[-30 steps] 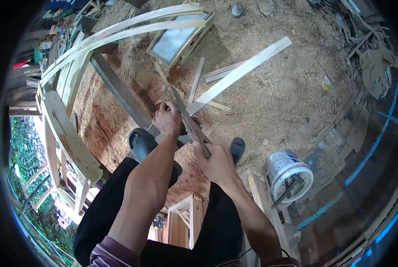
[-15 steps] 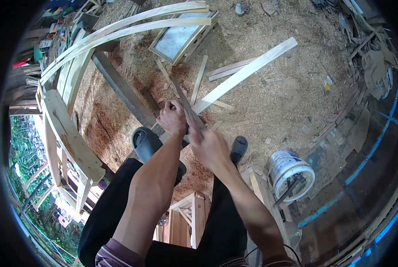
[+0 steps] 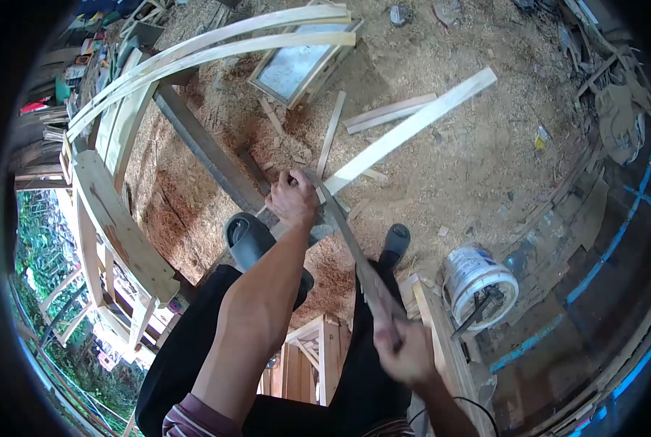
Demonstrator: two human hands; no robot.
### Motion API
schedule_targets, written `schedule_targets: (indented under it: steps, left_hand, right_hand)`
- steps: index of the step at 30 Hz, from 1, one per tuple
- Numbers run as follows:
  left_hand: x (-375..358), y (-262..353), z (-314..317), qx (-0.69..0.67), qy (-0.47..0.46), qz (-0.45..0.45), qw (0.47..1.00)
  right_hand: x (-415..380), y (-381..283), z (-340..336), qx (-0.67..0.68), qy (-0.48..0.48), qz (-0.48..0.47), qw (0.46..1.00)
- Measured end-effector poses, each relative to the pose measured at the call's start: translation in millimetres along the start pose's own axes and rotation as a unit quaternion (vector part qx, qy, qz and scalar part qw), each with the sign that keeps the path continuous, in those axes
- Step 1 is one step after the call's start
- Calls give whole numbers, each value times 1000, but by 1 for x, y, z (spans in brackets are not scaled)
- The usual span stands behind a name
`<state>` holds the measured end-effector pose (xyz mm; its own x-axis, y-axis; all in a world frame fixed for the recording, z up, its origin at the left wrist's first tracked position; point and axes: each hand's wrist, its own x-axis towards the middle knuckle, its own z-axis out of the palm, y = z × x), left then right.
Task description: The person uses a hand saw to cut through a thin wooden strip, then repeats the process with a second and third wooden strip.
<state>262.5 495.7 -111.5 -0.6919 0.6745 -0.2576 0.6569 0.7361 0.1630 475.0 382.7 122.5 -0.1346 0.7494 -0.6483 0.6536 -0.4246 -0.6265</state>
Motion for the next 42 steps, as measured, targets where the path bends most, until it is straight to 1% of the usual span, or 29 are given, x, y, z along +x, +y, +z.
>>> schedule_targets:
  steps: [1, 2, 3, 5, 6, 7, 8, 9, 10, 11, 13, 14, 15, 16, 18, 19, 20, 22, 23, 24, 26, 27, 28, 30, 33, 35, 37, 39, 42]
  left_hand:
    - [-6, -5, -2, 6, -10, 7, 1000]
    - [-9, -4, -5, 7, -11, 12, 1000]
    - [-7, 1, -8, 5, -13, 1, 1000]
    - [-6, -3, -6, 9, -25, -3, 1000]
    - [-2, -3, -3, 9, -18, -1, 1000]
    - [0, -3, 0, 7, 0, 8, 1000]
    - [-6, -8, 2, 10, 11, 16, 1000]
    - [-5, -12, 7, 21, 31, 28, 999]
    - [-3, -6, 4, 16, 33, 33, 999]
    - [-6, -2, -4, 20, 23, 30, 999]
    - [-6, -7, 0, 36, 5, 13, 999]
    - [-7, -7, 0, 33, 1, 11, 999]
    - [-7, -4, -1, 33, 2, 0, 999]
    - [-6, -3, -2, 34, 3, -10, 999]
    - [-4, -4, 2, 24, 12, -5, 1000]
    - [-4, -6, 3, 16, 22, -5, 1000]
    - [-7, -10, 3, 20, 17, -5, 1000]
    - [-8, -1, -4, 10, 15, -13, 1000]
    - [-7, -5, 3, 9, 32, -6, 999]
    - [-8, -4, 6, 5, 36, -3, 999]
    - [-6, -6, 6, -7, 44, -5, 999]
    - [-7, -4, 3, -16, 48, -3, 999]
    - [-4, -6, 5, 14, 41, -4, 999]
    - [-7, -8, 5, 3, 59, 21, 998]
    - [-7, -4, 0, 1, 36, 11, 999]
    - [-5, -5, 0, -2, 36, 18, 999]
    - [-7, -7, 1, 1, 26, 23, 999]
    - [-4, -10, 3, 7, 18, 18, 1000]
    - [-5, -6, 0, 12, 10, 12, 1000]
  right_hand:
    - [15, 2, 9, 50, -13, 47, 998]
    - [52, -3, 19, 98, -20, 84, 992]
    - [82, -6, 32, 65, -20, 70, 995]
    - [131, -9, 66, 58, 43, -64, 995]
    - [141, -14, 65, 61, 45, -69, 995]
    - [145, -19, 62, 66, 10, -16, 998]
    - [137, -19, 60, 69, -30, 46, 996]
    - [128, -15, 57, 31, 4, 21, 999]
    - [108, -14, 45, 64, 8, 21, 998]
    - [76, -14, 30, 95, 7, 23, 995]
    - [14, 0, 0, 67, -50, 51, 995]
    - [-10, 3, -10, 81, -45, 64, 994]
    - [-23, 5, -13, 36, -41, 58, 997]
    - [-26, 8, -13, 35, -39, 59, 997]
    - [-28, 2, -15, 43, -64, 108, 991]
    - [-24, -4, -15, 49, -32, 79, 995]
    - [-25, -4, -14, 50, -35, 84, 995]
    - [-26, 5, -11, 53, -45, 64, 996]
    - [-24, 14, -6, 60, -5, -26, 998]
    - [-26, 11, -13, 61, -1, -31, 998]
    - [-28, 3, -27, 102, -34, 14, 994]
    - [-30, 7, -25, 131, 8, -30, 991]
    - [-34, 8, -24, 159, 48, -68, 984]
    - [-21, 4, -39, 132, -11, -48, 990]
    - [25, 4, -15, 98, 17, -28, 995]
    - [50, 10, 1, 85, 3, -21, 996]
    - [55, 12, 11, 73, -14, -9, 997]
    - [54, 13, 16, 85, -6, -24, 996]
    - [47, 10, 18, 76, -15, -20, 997]
